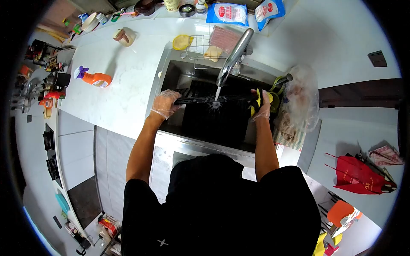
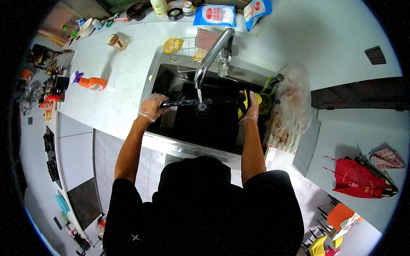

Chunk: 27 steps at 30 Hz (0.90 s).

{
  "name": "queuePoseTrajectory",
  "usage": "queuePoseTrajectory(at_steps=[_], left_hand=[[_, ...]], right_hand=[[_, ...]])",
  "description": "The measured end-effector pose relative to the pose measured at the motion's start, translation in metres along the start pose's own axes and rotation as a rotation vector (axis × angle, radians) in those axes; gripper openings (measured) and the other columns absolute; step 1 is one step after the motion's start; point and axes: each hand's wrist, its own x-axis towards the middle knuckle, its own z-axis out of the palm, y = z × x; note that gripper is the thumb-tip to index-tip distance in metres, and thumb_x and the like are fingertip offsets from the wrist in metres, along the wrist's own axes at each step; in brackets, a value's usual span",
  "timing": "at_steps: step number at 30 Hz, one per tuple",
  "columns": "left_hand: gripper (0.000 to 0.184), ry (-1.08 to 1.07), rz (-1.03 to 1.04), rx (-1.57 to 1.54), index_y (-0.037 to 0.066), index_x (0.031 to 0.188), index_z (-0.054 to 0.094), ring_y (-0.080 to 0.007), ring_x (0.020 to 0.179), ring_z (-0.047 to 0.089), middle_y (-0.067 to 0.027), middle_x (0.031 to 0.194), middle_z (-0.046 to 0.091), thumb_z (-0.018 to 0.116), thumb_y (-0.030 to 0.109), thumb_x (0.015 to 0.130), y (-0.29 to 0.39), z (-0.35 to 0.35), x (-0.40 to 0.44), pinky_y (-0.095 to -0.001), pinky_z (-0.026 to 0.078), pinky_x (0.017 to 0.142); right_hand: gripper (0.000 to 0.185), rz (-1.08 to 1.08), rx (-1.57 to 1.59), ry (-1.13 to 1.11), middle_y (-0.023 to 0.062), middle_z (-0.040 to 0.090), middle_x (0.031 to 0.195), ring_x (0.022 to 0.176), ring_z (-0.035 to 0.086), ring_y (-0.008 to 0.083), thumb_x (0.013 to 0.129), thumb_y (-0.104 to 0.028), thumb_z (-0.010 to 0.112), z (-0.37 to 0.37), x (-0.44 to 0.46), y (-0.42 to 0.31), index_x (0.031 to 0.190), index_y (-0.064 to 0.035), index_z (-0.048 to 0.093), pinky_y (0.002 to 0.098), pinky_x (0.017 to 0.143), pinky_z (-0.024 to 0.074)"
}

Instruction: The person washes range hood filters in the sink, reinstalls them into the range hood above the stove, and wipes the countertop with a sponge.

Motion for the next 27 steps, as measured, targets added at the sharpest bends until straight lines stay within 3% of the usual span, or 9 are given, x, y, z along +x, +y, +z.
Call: queuePoseTrajectory(at_steps=[1,4,6,9,12,15,24,25,27], left_hand=[[0.036,-0.012,0.000,0.007,0.007,0.104,0.067,-0.0339,0.094,0.065,-0.0120,0.101,0.069,0.082,0.015,0.072,-0.002,-0.001,0.002,-0.0441,0.052,0.081],[0.036,-0.036,0.001,0.027,0.007,0.106,0.067,-0.0336,0.096,0.065,-0.0123,0.103,0.070,0.081,0.015,0.074,-0.007,-0.002,0.008,-0.0445,0.052,0.084],[0.036,-0.037,0.001,0.039,0.008,0.107,0.067,-0.0338,0.097,0.066,-0.0123,0.104,0.070,0.080,0.016,0.075,-0.006,-0.002,0.011,-0.0447,0.053,0.083],[0.035,-0.056,-0.167,0.043,0.008,0.107,0.065,-0.0343,0.094,0.066,-0.0118,0.103,0.069,0.079,0.018,0.077,-0.001,-0.007,0.017,-0.0456,0.053,0.080],[0.035,-0.048,-0.220,0.075,0.009,0.113,0.066,-0.0343,0.097,0.066,-0.0130,0.107,0.070,0.074,0.023,0.083,-0.002,-0.008,0.030,-0.0452,0.053,0.082],[0.037,0.014,-0.074,0.091,0.010,0.119,0.065,-0.0340,0.099,0.067,-0.0149,0.111,0.070,0.071,0.025,0.086,-0.015,-0.002,0.035,-0.0440,0.054,0.085],[0.039,-0.194,0.014,0.123,0.010,0.120,0.065,-0.0331,0.097,0.068,-0.0135,0.107,0.071,0.071,0.028,0.085,0.016,0.027,0.078,-0.0421,0.055,0.081],[0.036,-0.091,0.104,0.083,0.009,0.113,0.066,-0.0343,0.088,0.069,-0.0144,0.097,0.072,0.072,0.031,0.085,0.022,0.033,0.083,-0.0431,0.055,0.074],[0.035,-0.123,0.119,0.107,0.008,0.108,0.066,-0.0345,0.083,0.069,-0.0141,0.091,0.071,0.072,0.032,0.084,0.044,0.034,0.093,-0.0440,0.055,0.069]], right_hand=[[0.037,-0.015,-0.013,0.003,0.0052,0.071,0.098,0.073,0.063,0.0169,0.094,-0.040,0.063,0.002,-0.001,0.001,0.100,-0.0043,0.073,0.0304,0.060,0.0515],[0.042,-0.052,-0.033,-0.055,0.0104,0.071,0.100,0.090,0.064,0.0223,0.093,-0.041,0.061,0.001,0.001,0.001,0.102,-0.0011,0.070,0.0375,0.082,0.0532],[0.043,-0.039,-0.017,0.007,0.0096,0.070,0.096,0.084,0.064,0.0228,0.092,-0.042,0.062,0.000,0.008,0.002,0.102,-0.0010,0.070,0.0372,0.080,0.0540],[0.042,0.008,0.091,0.037,0.0095,0.071,0.095,0.079,0.064,0.0231,0.091,-0.043,0.065,-0.011,0.028,0.014,0.101,-0.0024,0.070,0.0366,0.077,0.0549],[0.039,-0.018,0.197,0.112,0.0093,0.071,0.095,0.080,0.065,0.0231,0.090,-0.042,0.067,0.032,-0.003,-0.002,0.100,-0.0050,0.070,0.0364,0.076,0.0554],[0.042,0.006,0.224,0.139,0.0058,0.069,0.092,0.068,0.060,0.0182,0.092,-0.045,0.065,0.029,0.007,0.004,0.097,-0.0044,0.074,0.0322,0.060,0.0526],[0.044,-0.072,0.147,0.236,0.0034,0.069,0.089,0.069,0.055,0.0161,0.092,-0.048,0.062,0.016,0.008,0.012,0.091,-0.0058,0.074,0.0353,0.066,0.0487],[0.046,-0.056,0.166,0.217,0.0038,0.069,0.091,0.073,0.055,0.0160,0.090,-0.050,0.063,0.012,0.012,0.013,0.091,-0.0052,0.074,0.0347,0.069,0.0484],[0.047,-0.040,0.186,0.214,0.0040,0.069,0.091,0.073,0.055,0.0163,0.090,-0.051,0.063,0.011,0.008,0.011,0.090,-0.0051,0.074,0.0348,0.070,0.0484]])
